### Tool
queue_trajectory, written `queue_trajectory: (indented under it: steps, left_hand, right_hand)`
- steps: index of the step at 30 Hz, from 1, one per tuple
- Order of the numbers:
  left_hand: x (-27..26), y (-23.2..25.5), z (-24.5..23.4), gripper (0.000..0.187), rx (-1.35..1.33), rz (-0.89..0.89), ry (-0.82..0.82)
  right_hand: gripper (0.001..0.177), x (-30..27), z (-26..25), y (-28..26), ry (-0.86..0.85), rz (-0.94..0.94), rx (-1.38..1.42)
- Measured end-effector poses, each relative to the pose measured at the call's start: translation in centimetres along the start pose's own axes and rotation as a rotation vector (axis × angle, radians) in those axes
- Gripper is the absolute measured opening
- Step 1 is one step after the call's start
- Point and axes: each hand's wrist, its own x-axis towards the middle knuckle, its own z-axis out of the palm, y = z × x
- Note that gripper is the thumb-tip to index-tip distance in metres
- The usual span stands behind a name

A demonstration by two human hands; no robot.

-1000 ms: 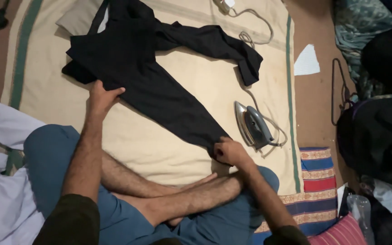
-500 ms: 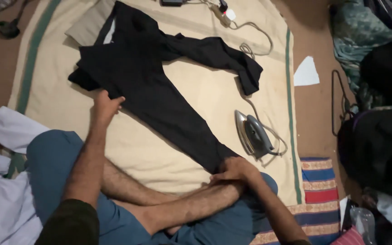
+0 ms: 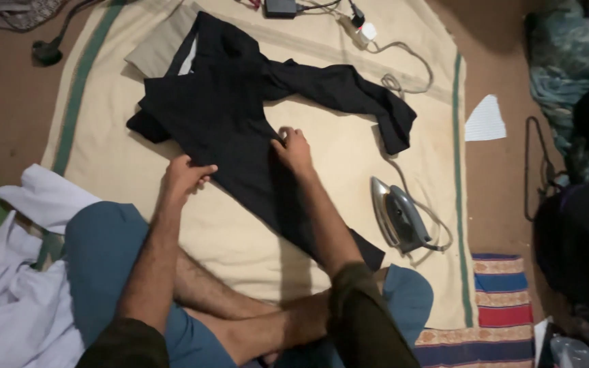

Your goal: Ironing a pair of black trousers on a flat surface.

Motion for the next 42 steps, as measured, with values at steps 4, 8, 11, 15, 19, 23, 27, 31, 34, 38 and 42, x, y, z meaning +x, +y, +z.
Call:
queue_trajectory:
  steps: [4,8,11,15,19,23,27,31,34,38,42]
  left_hand:
    - [0.6,0.3,-0.4,0.025,-0.023,-0.152,0.011]
    - [2.4,-0.9,-1.1,0.021,-0.339,0.001,0.058]
    - [4.2,-0.7,-1.8,0.023,-0.482,0.103,0.123]
    - [4.6,4.0,-1.3,0.046,-0.765,0.183,0.321]
    - [0.4,6.6,1.4,0.057,-0.853,0.259,0.398]
    - [-0.6,3.9,8.5,0.042,0.100,0.898,0.577]
    - [0.6,3.1,13.1,0.051,0.904,1.118,0.111]
    - [4.2,5.7,12.0,0.075,1.111,1.048,-0.097]
    - [6.8,5.3,10.5,0.081,1.138,0.838,-0.221]
    - [7.5,4.5,10.6,0.083,1.204,1.050,-0.026]
    - [4.9,7.1,11.2,0.085,1.309,0.734,-0.185]
  right_hand:
    - [0.034,3.5,3.2,0.1,-0.050,0.209,-0.086]
    - [0.020,6.2,1.3,-2.7,-0.250,0.562,0.342]
    - [0.019,7.5,3.2,-1.4,-0.208,0.524,0.720]
    - [0.037,9.4,1.3,-6.0,-0.022,0.176,1.015]
    - [0.052,4.3,-0.8,-10.5,0.094,0.125,0.942]
    - [0.041,-4.6,-2.6,-10.6,0.175,-0.022,0.246]
    - [0.050,-12.1,-3.7,-9.4,0.062,-0.025,-0.280]
    - [0.068,-14.6,-5.4,-7.1,-0.022,0.295,-0.389]
    - [0.077,-16.5,-5.8,-6.0,0.019,0.499,-0.515]
    - [0.077,-16.1,-6.0,-6.0,0.053,0.497,-0.538]
    - [0.078,-16.4,-5.8,-6.1,0.067,0.421,-0.551]
